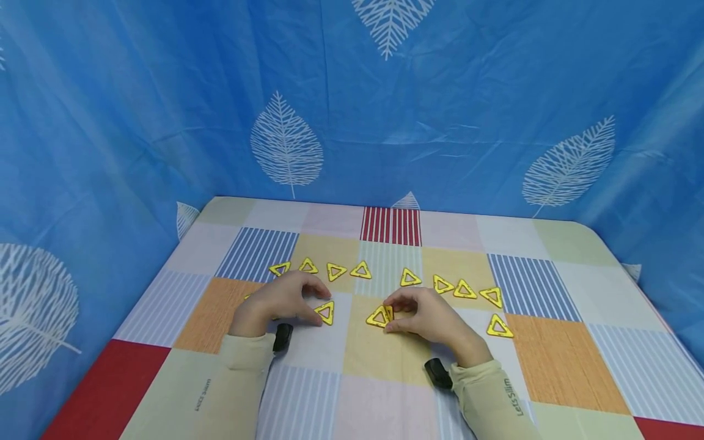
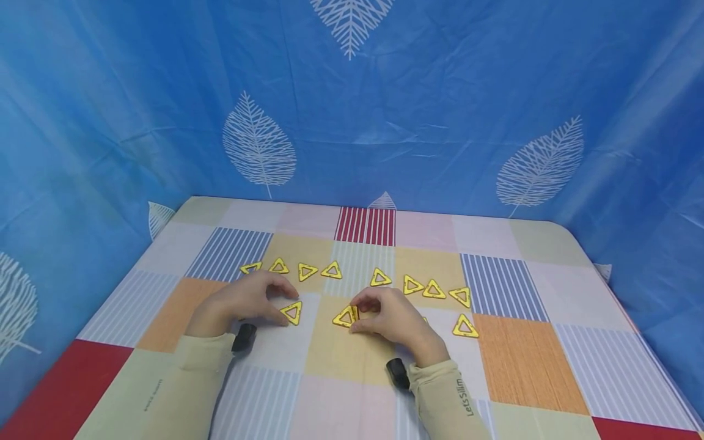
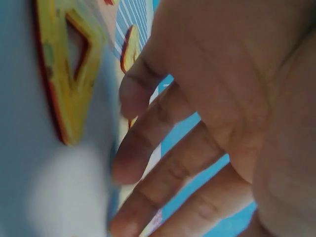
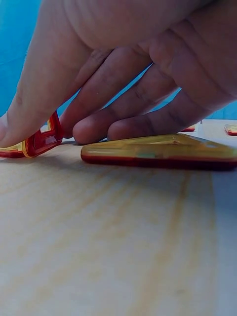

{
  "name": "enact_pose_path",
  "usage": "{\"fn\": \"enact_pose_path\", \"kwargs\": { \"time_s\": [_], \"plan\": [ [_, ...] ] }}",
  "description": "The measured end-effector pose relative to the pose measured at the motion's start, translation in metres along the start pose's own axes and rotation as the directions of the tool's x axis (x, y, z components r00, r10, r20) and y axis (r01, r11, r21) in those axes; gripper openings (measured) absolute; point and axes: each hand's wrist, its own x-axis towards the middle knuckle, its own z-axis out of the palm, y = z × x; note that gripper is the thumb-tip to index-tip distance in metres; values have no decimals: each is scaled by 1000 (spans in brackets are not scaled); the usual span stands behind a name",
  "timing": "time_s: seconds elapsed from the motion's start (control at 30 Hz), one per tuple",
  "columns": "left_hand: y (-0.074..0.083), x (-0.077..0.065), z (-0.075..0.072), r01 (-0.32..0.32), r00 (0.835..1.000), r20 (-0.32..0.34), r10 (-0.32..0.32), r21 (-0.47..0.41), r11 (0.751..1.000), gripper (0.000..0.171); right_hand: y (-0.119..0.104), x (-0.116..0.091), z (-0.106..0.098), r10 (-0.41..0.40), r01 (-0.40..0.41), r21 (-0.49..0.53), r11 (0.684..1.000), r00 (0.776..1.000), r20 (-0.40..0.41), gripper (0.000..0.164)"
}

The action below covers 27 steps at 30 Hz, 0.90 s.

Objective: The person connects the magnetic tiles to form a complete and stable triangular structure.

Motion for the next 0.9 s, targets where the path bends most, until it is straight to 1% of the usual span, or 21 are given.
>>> {"fn": "enact_pose_path", "kwargs": {
  "time_s": [0.1,0.27,0.4,0.63,0.8,0.9],
  "plan": [
    [-1,-1,1,41,999,2,-41,5,999,38,0,0,0,5,-5,-2,1000,1000,2,35],
    [-1,-1,0,65,998,-1,-65,4,998,31,1,0,0,1,-1,-2,1000,1000,5,35],
    [0,-1,0,56,998,5,-56,19,998,27,1,1,0,6,-6,5,1000,1000,9,35],
    [3,0,3,17,999,33,-18,47,999,23,-2,0,0,30,-30,-4,1000,1000,10,34],
    [5,1,7,12,999,29,-14,68,998,21,-2,0,0,13,-13,-1,1000,1000,10,33],
    [6,2,9,8,1000,26,-9,52,999,20,-2,0,-1,4,-4,-3,1000,1000,11,33]
  ]
}}
